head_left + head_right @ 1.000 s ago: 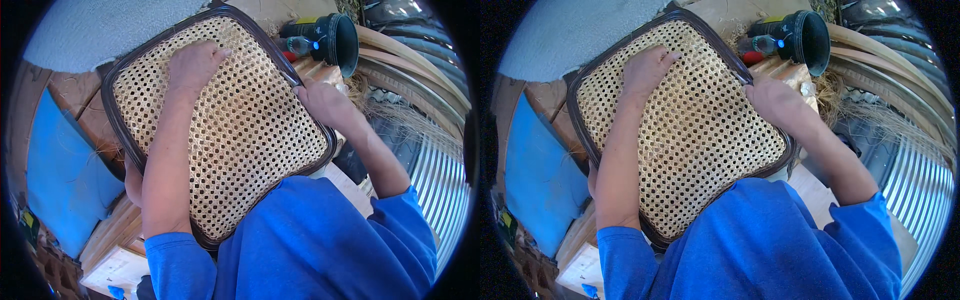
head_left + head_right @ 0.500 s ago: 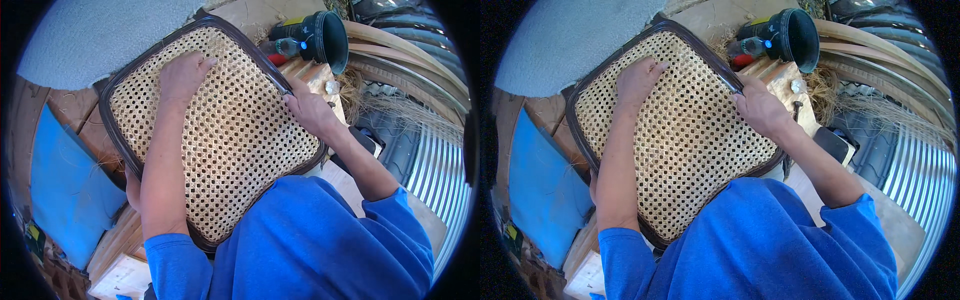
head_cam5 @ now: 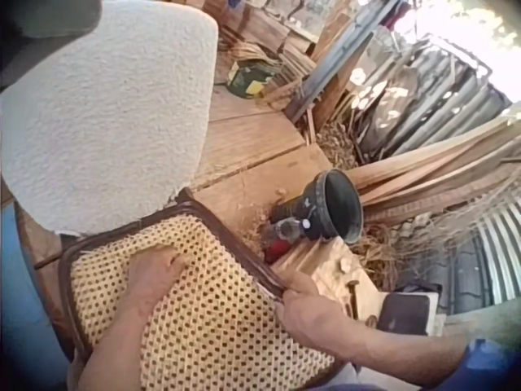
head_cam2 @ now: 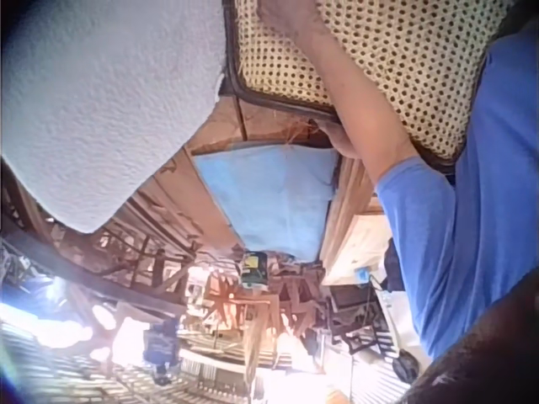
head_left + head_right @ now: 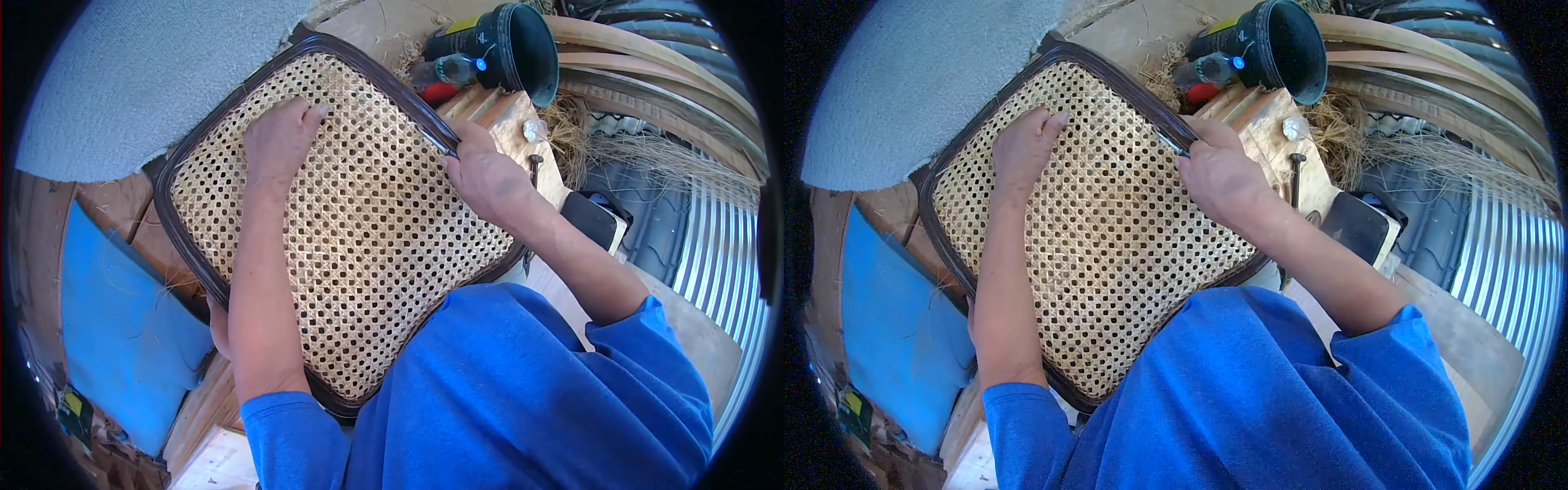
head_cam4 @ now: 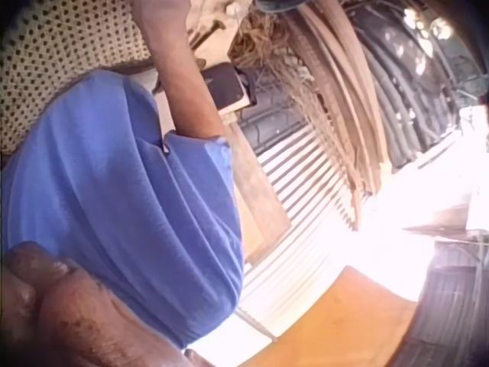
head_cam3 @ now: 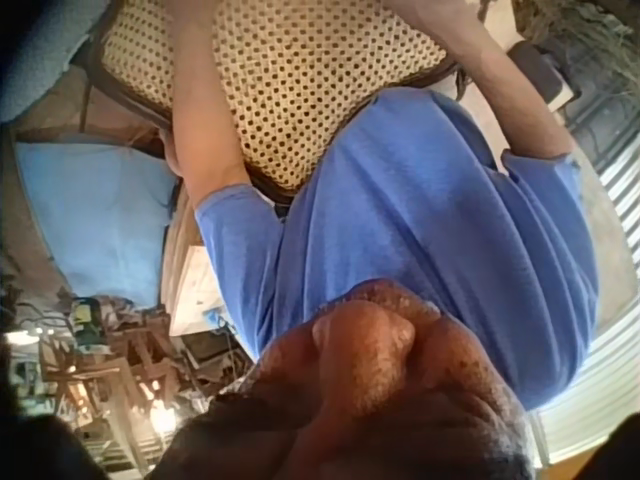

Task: The recorder is caning a chair seat, weaving and trimming the cane material into the chair frame.

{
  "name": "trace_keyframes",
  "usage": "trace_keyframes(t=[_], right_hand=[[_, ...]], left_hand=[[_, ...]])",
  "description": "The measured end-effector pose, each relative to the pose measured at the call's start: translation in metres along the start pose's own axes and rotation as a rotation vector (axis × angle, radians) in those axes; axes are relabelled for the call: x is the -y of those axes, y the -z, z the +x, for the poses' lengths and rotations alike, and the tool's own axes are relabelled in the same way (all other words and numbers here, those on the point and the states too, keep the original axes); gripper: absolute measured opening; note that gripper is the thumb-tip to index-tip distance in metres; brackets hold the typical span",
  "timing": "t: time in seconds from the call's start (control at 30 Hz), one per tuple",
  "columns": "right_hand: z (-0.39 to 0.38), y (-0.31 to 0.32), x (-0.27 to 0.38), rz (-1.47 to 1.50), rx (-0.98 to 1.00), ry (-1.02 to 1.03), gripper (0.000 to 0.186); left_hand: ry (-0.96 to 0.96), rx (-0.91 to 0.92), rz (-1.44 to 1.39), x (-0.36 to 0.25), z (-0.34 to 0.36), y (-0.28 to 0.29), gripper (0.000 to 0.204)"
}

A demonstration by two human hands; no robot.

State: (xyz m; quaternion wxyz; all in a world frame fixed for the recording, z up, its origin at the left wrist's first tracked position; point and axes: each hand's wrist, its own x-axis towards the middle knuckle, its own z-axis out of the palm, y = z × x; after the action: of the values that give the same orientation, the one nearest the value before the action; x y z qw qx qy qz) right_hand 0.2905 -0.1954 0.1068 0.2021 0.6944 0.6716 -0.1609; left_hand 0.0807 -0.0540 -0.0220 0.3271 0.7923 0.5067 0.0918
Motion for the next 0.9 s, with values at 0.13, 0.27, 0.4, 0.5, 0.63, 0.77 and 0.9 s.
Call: trace_keyframes(t=[0.13, 0.27, 0.4, 0.5, 0.63, 0.77, 0.9], right_hand=[[0.000, 0.011, 0.001, -0.086, 0.043, 0.082, 0.035], [-0.002, -0.002, -0.009, -0.279, 0.080, 0.227, 0.032], [0.000, -0.008, -0.010, -0.197, -0.150, 0.248, 0.030], [0.000, -0.010, -0.007, -0.123, -0.244, 0.208, 0.030], [0.001, -0.008, -0.006, -0.112, -0.191, 0.160, 0.031], [0.006, 0.008, -0.003, 0.023, 0.011, 0.040, 0.033], [0.011, 0.015, -0.004, -0.027, 0.068, 0.116, 0.032]], left_hand=[[-0.010, -0.038, 0.005, 0.002, -0.001, -0.003, 0.046], [0.018, 0.002, -0.005, -0.006, -0.001, 0.005, 0.045], [0.025, -0.005, -0.025, -0.003, 0.000, 0.004, 0.043], [0.032, -0.015, -0.041, -0.003, 0.000, 0.003, 0.042], [0.056, -0.012, -0.066, -0.002, 0.000, 0.000, 0.042], [0.063, -0.038, -0.088, -0.001, -0.002, -0.002, 0.043], [0.083, -0.061, -0.105, -0.003, -0.003, 0.001, 0.043]])
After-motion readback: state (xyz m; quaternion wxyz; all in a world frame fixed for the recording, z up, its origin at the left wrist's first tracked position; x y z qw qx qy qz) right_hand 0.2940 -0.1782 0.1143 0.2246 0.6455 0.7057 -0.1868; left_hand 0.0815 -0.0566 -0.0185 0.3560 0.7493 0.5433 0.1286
